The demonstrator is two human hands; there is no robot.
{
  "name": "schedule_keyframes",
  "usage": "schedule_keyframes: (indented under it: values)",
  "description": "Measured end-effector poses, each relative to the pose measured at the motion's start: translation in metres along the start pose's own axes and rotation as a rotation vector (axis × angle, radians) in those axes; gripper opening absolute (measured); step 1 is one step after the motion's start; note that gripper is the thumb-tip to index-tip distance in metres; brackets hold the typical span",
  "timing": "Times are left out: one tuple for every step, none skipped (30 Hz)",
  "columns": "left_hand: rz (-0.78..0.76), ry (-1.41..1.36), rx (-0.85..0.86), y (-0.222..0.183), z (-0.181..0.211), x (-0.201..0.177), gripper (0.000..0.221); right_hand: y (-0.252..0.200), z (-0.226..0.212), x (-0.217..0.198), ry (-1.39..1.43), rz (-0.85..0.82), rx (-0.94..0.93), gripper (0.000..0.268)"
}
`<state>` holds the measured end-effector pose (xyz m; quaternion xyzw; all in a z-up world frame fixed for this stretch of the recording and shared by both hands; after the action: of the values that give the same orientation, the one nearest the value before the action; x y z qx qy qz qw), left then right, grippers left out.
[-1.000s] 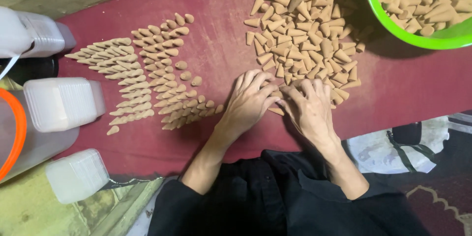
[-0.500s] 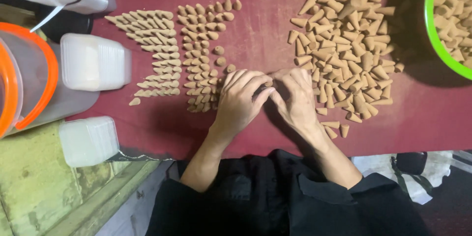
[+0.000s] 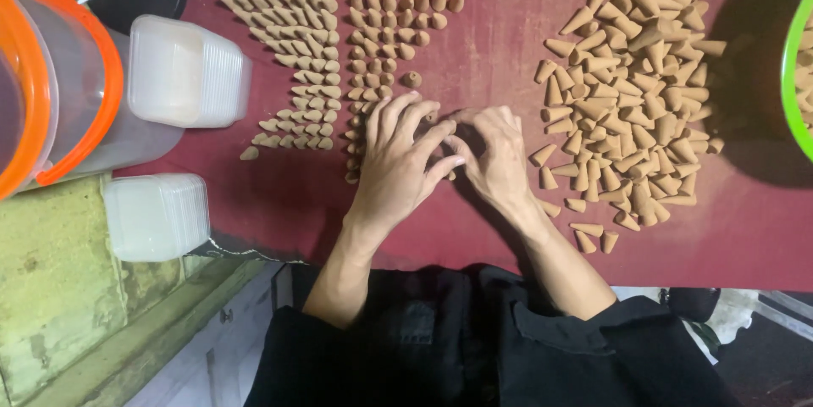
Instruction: Arranging small incense cones into organized rows on a flat surface.
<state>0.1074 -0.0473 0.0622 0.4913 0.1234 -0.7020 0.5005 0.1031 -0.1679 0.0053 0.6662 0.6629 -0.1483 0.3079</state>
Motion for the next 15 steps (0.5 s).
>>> schedule_keyframes:
  values:
    - [0.0,-0.001,0.0,0.0,-0.001,0.0,0.04,-0.001,0.002,0.002,-0.001,-0.001,0.001,0.023]
    - [-0.009,-0.003,-0.002,0.0,-0.001,0.001,0.04,-0.001,0.005,0.003,-0.002,-0.003,0.004,0.023]
    - [-0.017,-0.005,-0.004,-0.001,-0.002,0.001,0.041,-0.002,0.007,0.005,-0.003,-0.005,0.008,0.022]
    - [-0.018,-0.005,-0.005,-0.001,-0.003,0.002,0.041,-0.002,0.008,0.006,-0.002,-0.006,0.009,0.022]
    - [-0.028,-0.006,-0.01,-0.002,-0.005,0.003,0.041,-0.002,0.008,0.007,-0.004,-0.006,0.012,0.022]
    - [-0.038,-0.007,-0.014,-0.003,-0.006,0.005,0.042,-0.003,0.009,0.007,-0.005,-0.007,0.016,0.022]
    - [-0.04,-0.006,-0.014,-0.003,-0.007,0.005,0.042,-0.003,0.01,0.008,-0.004,-0.006,0.017,0.022]
    - [-0.044,-0.006,-0.016,-0.002,-0.007,0.006,0.042,-0.003,0.01,0.008,-0.005,-0.002,0.013,0.021]
    - [-0.049,-0.006,-0.018,-0.002,-0.008,0.006,0.041,-0.004,0.011,0.008,-0.006,0.001,0.011,0.021]
    - [-0.052,-0.006,-0.018,-0.002,-0.008,0.007,0.041,-0.004,0.01,0.008,-0.005,0.002,0.013,0.021]
    - [-0.06,0.002,-0.02,-0.002,-0.009,0.009,0.042,-0.004,0.01,0.008,-0.008,0.002,0.01,0.022]
    - [-0.068,0.011,-0.023,-0.003,-0.01,0.01,0.042,-0.003,0.009,0.007,-0.012,0.003,0.006,0.022]
    - [-0.069,0.011,-0.022,-0.003,-0.011,0.011,0.042,-0.005,0.012,0.009,-0.011,0.004,0.007,0.022]
    - [-0.075,0.01,-0.026,-0.003,-0.011,0.012,0.042,-0.006,0.014,0.011,-0.019,0.003,0.007,0.021]
    - [-0.079,0.009,-0.029,-0.003,-0.012,0.013,0.042,-0.007,0.017,0.012,-0.027,0.002,0.005,0.021]
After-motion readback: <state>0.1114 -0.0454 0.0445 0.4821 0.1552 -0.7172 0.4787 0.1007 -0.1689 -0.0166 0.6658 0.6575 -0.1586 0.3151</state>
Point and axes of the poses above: each hand's wrist, its own y-axis towards the middle knuckle, its own x-axis out of the palm, z = x × y, the point moved 10 cm from there along y, towards the middle knuckle, and after that the axes turned 1 degree about x, right-handed, at the moved point
